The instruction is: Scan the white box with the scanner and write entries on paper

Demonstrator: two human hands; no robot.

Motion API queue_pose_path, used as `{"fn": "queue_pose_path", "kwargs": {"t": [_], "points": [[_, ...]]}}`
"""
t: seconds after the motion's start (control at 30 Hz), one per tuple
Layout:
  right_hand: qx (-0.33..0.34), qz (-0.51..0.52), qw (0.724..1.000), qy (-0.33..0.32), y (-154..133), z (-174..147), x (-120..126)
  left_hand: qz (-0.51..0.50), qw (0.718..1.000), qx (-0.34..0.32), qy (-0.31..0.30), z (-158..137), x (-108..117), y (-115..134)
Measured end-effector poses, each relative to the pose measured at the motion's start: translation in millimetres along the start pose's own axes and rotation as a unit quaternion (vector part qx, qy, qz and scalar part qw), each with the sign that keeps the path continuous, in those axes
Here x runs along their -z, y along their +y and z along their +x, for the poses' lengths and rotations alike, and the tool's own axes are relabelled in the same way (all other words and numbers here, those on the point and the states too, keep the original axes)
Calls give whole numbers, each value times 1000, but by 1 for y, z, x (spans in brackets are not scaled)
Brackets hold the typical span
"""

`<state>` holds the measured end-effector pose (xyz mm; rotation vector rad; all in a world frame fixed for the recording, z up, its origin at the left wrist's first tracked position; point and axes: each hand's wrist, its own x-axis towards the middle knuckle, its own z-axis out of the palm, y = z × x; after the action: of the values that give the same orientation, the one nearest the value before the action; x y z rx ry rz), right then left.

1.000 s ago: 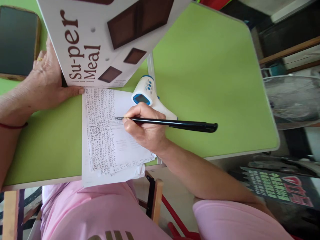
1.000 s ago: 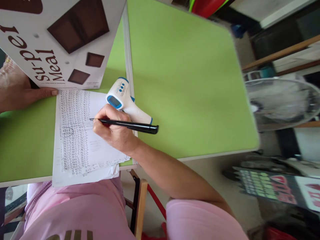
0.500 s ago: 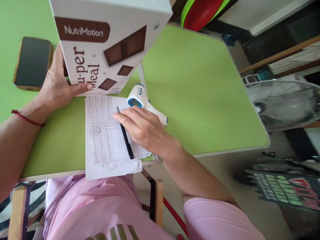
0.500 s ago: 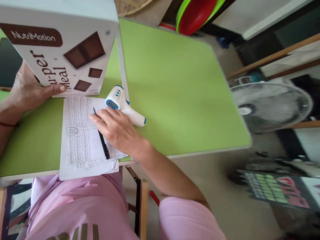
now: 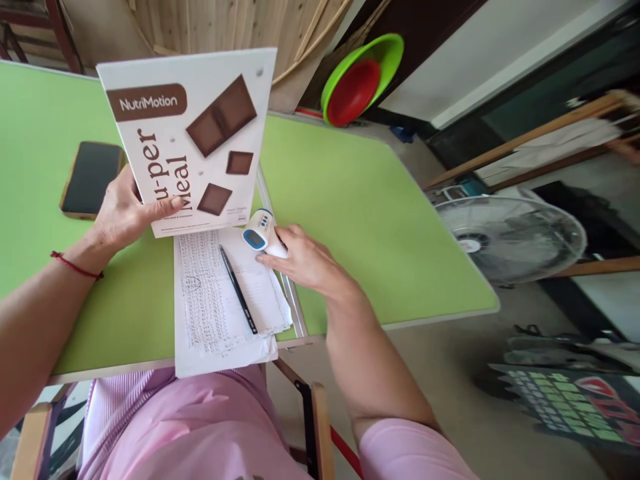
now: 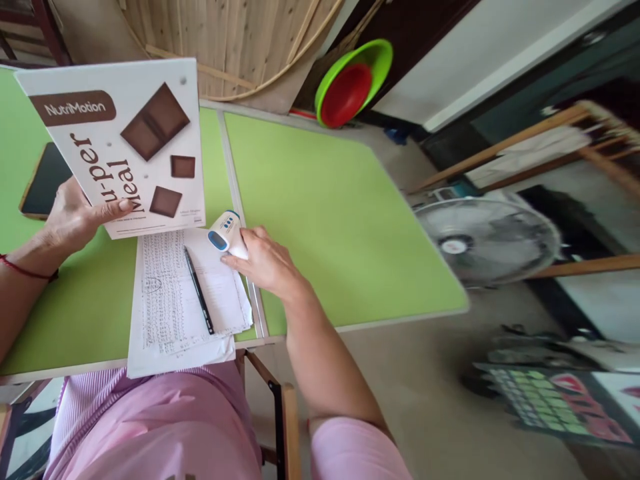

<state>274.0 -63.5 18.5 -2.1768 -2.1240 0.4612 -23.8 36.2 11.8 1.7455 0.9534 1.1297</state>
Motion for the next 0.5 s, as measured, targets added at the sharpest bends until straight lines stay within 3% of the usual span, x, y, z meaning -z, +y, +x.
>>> {"fn": "queue_pose_path", "kwargs": {"t": [0.07, 0.13, 0.2, 0.23, 0.27, 0.37, 0.43, 0.5], "points": [[-26, 56, 997, 35, 0, 2, 0, -19, 1000, 12, -10, 0, 1, -5], [-20, 162, 980, 116, -7, 0, 2, -9, 999, 37, -16, 0, 2, -9], [38, 319, 930, 180, -20, -7, 3, 11, 998, 55, -16, 0, 3, -11], [83, 399, 896, 178, -29, -10, 3, 15, 998, 57, -14, -1, 2, -10], [132, 473, 858, 153, -38, -13, 3, 19, 998, 56, -13, -1, 2, -8], [196, 605, 770, -53, -62, -17, -4, 35, 998, 55, -13, -1, 0, 0], [166, 645, 737, -112, -72, -14, -13, 46, 997, 56, -28, -1, -1, 4], [139, 661, 728, -118, -75, -10, -22, 57, 996, 60, -44, 0, -2, 5]]}}
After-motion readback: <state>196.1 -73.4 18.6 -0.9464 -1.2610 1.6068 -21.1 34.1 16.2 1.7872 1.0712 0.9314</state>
